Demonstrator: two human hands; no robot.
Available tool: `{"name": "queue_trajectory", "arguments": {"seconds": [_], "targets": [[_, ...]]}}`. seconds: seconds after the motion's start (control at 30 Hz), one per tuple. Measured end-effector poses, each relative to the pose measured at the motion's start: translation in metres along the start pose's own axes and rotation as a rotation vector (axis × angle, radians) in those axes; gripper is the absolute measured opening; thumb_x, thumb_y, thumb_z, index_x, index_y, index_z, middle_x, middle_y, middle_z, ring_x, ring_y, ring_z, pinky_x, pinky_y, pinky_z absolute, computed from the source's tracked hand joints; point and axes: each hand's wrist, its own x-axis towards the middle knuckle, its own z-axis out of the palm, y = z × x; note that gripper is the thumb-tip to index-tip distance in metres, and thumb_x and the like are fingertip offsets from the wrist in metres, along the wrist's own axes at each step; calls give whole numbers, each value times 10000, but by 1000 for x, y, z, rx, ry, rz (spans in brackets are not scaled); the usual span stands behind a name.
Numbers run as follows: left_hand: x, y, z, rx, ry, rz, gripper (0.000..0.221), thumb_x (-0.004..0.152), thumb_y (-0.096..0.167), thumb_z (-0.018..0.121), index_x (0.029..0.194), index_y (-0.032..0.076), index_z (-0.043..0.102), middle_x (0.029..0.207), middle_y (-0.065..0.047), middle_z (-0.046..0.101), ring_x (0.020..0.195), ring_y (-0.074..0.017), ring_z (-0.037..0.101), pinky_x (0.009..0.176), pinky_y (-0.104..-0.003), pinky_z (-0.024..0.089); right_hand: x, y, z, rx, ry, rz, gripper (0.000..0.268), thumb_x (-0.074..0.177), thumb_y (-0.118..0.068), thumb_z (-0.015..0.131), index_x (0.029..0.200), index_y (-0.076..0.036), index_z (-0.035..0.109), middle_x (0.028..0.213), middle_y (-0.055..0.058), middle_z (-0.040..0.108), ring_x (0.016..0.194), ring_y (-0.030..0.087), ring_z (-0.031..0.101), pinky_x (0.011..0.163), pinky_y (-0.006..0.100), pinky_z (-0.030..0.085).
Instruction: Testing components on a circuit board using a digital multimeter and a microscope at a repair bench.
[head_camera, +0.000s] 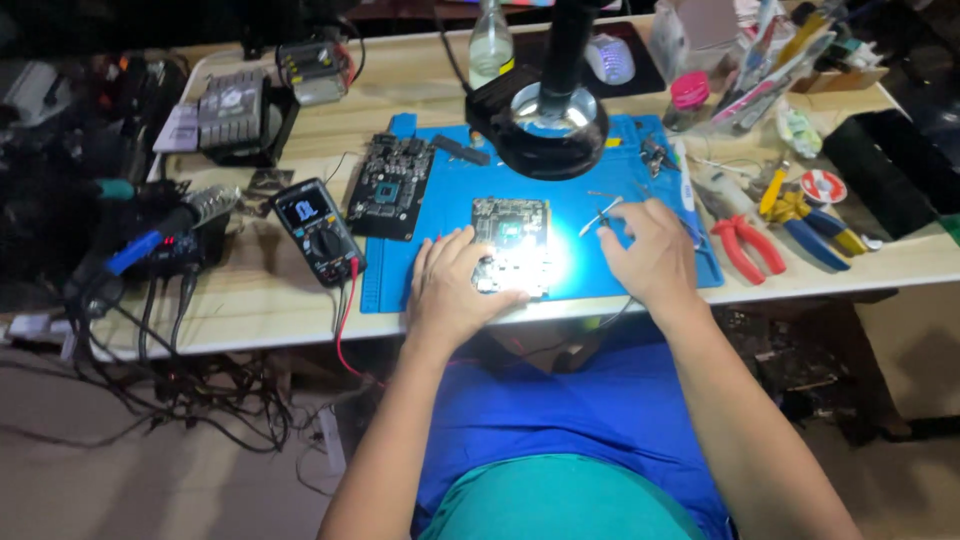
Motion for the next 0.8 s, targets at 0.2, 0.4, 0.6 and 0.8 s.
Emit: {"name": "queue_trajectory", "arguments": {"seconds": [0.2,0.4,0.6,0.8], "targets": [[-1,-3,1,-1,-8,2,791,597,732,956,1201,252,783,1538,-73,694,1489,-268,588,1339,-524,252,5,-9,-4,31,-2,-3,226,872,-264,881,1070,-170,829,786,55,667,861,327,729,861,458,602],[0,2,-6,-15,-58,-23,747,616,682,976,1181,231,790,1547,-94,686,1494,-312,581,1322,-596,280,7,-17,-11,45,56,-9,249,798,-283,902,984,-146,812,759,85,670,825,361,724,822,475,599],[1,1,-8,21,-75,-35,760,609,729,966,1176,256,789,1540,-58,689,1492,-289,587,1299,-607,339,4,-7,-3,1,68,21,181,795,-303,890,863,-177,780,735,43,665,804,319,723,804,447,605],[0,-1,-8,-8,-23,10,715,595,681,990,1120,234,798,1484,-93,724,1447,-326,626,1270,-636,360,5,-17,-13,123,70,48,99,846,-247,861,885,-185,795,734,27,710,768,268,743,770,393,610]]}}
